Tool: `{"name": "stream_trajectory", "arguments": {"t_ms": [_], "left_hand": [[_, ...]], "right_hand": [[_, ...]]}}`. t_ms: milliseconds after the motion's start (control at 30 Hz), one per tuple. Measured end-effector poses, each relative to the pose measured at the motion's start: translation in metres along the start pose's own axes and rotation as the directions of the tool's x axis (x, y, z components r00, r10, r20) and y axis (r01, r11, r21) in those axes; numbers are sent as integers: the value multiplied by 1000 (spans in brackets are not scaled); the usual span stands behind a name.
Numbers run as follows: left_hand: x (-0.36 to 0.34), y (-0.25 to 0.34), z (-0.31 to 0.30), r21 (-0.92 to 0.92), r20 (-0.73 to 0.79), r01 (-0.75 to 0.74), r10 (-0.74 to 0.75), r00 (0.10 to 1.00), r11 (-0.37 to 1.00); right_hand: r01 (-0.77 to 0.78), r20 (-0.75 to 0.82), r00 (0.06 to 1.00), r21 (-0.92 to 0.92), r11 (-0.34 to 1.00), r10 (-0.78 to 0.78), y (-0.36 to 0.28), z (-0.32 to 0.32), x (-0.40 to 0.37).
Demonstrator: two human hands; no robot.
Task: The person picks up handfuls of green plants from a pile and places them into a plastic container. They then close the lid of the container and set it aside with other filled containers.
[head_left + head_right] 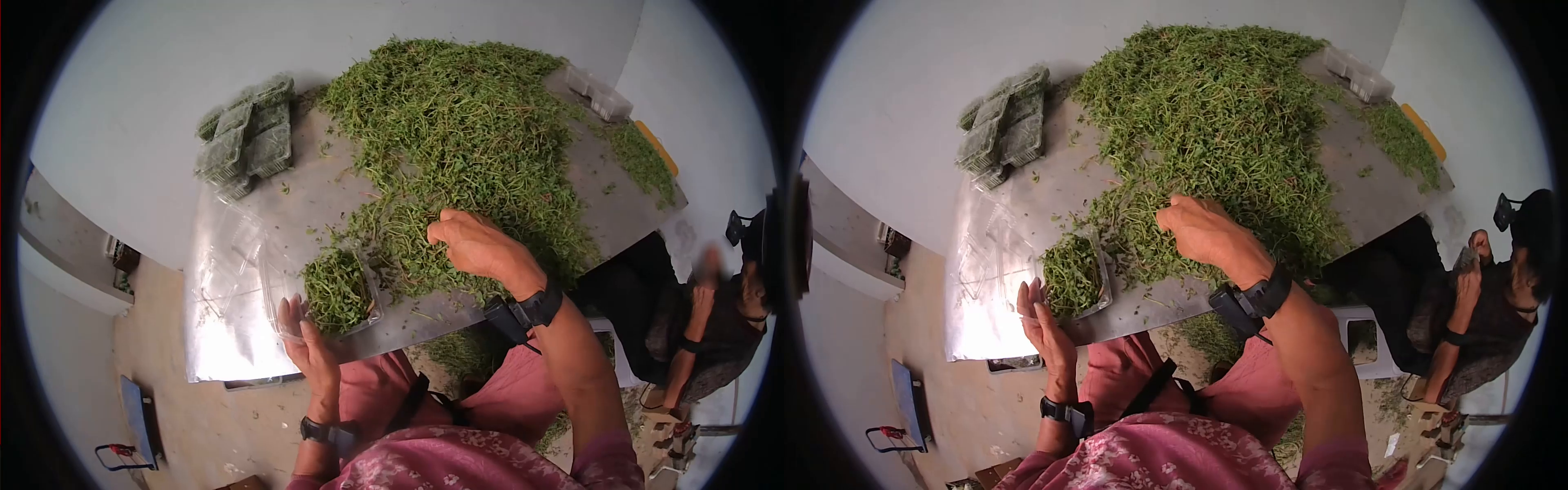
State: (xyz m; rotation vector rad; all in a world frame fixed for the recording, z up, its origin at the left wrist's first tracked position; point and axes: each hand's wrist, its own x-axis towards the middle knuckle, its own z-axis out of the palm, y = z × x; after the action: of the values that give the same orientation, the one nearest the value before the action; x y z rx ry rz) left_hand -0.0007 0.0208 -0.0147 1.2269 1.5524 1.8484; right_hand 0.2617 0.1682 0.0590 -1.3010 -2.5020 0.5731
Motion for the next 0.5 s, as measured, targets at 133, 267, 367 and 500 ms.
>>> {"name": "stream_trajectory", "arguments": {"t_ms": [133,267,367,500], "left_hand": [[-1,-1,0,-16,-2,6,-6,1000,1000],[0,-2,-2,-8,3,4,-4,1000,1000],[0,-1,-1,-16,-4,10,-10,1000,1000],[0,-3,-1,-10,-4,22,-23,1000,1000]], "right_hand": [[-2,7,1000,-32,999,2,8,17,-2],[-5,55,998,-47,999,8,10,7,5],[31,-10,1000,100,995,-30,9,-14,9],[-33,-163,983,261,965,78,-4,-21,23]]}}
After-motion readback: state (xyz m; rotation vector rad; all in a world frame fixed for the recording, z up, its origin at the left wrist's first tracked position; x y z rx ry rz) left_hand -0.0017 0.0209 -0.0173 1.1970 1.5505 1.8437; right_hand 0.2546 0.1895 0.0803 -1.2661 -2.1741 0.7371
